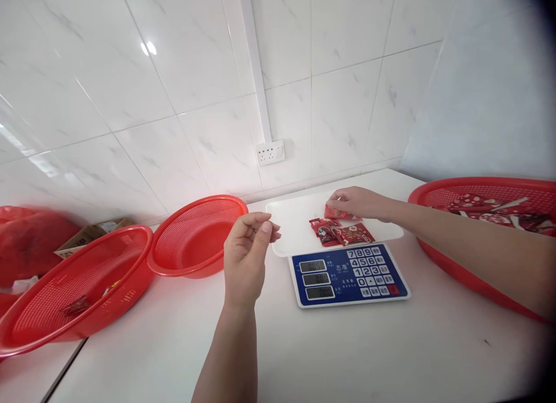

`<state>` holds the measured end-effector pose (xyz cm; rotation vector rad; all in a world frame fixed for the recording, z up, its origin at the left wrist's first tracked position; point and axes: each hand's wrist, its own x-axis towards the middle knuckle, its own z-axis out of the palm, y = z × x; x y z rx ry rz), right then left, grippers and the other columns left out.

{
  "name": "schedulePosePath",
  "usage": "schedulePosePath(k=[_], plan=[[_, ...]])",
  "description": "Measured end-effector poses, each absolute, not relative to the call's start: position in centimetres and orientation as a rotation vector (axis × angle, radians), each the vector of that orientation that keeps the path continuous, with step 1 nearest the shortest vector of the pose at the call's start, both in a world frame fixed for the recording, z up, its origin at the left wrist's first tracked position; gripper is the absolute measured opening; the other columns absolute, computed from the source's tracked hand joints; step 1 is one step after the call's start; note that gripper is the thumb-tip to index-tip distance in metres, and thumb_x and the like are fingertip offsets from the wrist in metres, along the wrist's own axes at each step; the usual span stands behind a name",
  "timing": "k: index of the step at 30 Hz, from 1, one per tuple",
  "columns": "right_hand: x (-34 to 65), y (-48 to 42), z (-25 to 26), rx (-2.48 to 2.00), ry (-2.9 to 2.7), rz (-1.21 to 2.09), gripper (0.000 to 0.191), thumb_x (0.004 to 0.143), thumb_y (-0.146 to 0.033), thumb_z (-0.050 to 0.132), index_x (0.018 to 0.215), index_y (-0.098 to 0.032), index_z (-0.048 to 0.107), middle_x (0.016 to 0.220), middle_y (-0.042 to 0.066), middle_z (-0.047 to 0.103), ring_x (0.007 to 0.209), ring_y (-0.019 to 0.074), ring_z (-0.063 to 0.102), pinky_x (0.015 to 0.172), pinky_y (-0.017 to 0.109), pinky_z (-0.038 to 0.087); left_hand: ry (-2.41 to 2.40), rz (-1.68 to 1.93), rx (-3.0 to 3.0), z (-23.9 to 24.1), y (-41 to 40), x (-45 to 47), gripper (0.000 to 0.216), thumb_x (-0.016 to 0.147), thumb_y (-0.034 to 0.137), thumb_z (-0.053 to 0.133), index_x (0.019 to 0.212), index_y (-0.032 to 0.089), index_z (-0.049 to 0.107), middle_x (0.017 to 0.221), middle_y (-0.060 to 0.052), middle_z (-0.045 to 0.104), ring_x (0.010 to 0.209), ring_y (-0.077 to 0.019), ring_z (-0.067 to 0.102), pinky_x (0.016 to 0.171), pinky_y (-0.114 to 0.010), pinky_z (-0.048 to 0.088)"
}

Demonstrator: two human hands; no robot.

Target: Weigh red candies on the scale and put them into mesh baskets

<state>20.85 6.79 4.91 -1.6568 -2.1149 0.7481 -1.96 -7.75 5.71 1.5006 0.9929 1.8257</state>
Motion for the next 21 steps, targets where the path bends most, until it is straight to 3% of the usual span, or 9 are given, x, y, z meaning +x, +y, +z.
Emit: schedulePosePath(k=[4, 10, 14, 21], plan=[[21.3, 6.8, 4.8, -1.711, -2.199, 0.668, 0.034, 0.081, -0.047, 0.05, 0.097, -0.021, 0.065, 0.1, 0.007, 0.067, 0.079, 0.02, 0.063, 0.062, 0.029, 0.048, 0.991, 1.822, 1.505, 5.7, -7.7, -1.9, 0.009, 0.084, 0.028, 0.059, 0.09, 0.021, 0.063, 0.076, -0.001, 0.063, 0.07, -0.0119, 0.062, 0.067, -0.027, 0.053], [22.3, 6.3, 4.4, -1.631, -2.213, 0.726, 0.043, 0.081, -0.044, 0.051, 0.117, -0.022, 0.059, 0.117, 0.006, 0.063, 0.106, 0.0245, 0.058, 0.088, 0.036, 0.047, 0.986, 1.821, 1.497, 5.8, -7.8, -1.9, 0.008, 0.084, 0.027, 0.059, 0.09, 0.022, 0.063, 0.077, 0.0, 0.063, 0.07, -0.0112, 0.061, 0.067, -0.025, 0.053], [23.5, 6.0, 3.8, -1.565, -2.15, 0.748, 0.042, 0.082, -0.042, 0.049, 0.117, -0.023, 0.059, 0.117, 0.005, 0.064, 0.107, 0.0241, 0.059, 0.089, 0.037, 0.048, 0.986, 1.853, 1.487, 5.9, -7.9, -1.8, 0.01, 0.082, 0.028, 0.061, 0.088, 0.021, 0.063, 0.075, -0.001, 0.063, 0.069, -0.0122, 0.061, 0.065, -0.026, 0.053], [25.8, 4.9, 2.2, -1.669, -2.251, 0.477, 0.038, 0.08, -0.045, 0.049, 0.111, -0.026, 0.063, 0.111, 0.004, 0.066, 0.106, 0.0281, 0.058, 0.09, 0.044, 0.045, 0.984, 1.846, 1.515, 5.8, -7.8, -1.9, 0.009, 0.084, 0.027, 0.06, 0.09, 0.021, 0.063, 0.077, -0.001, 0.063, 0.07, -0.0122, 0.061, 0.067, -0.026, 0.053]])
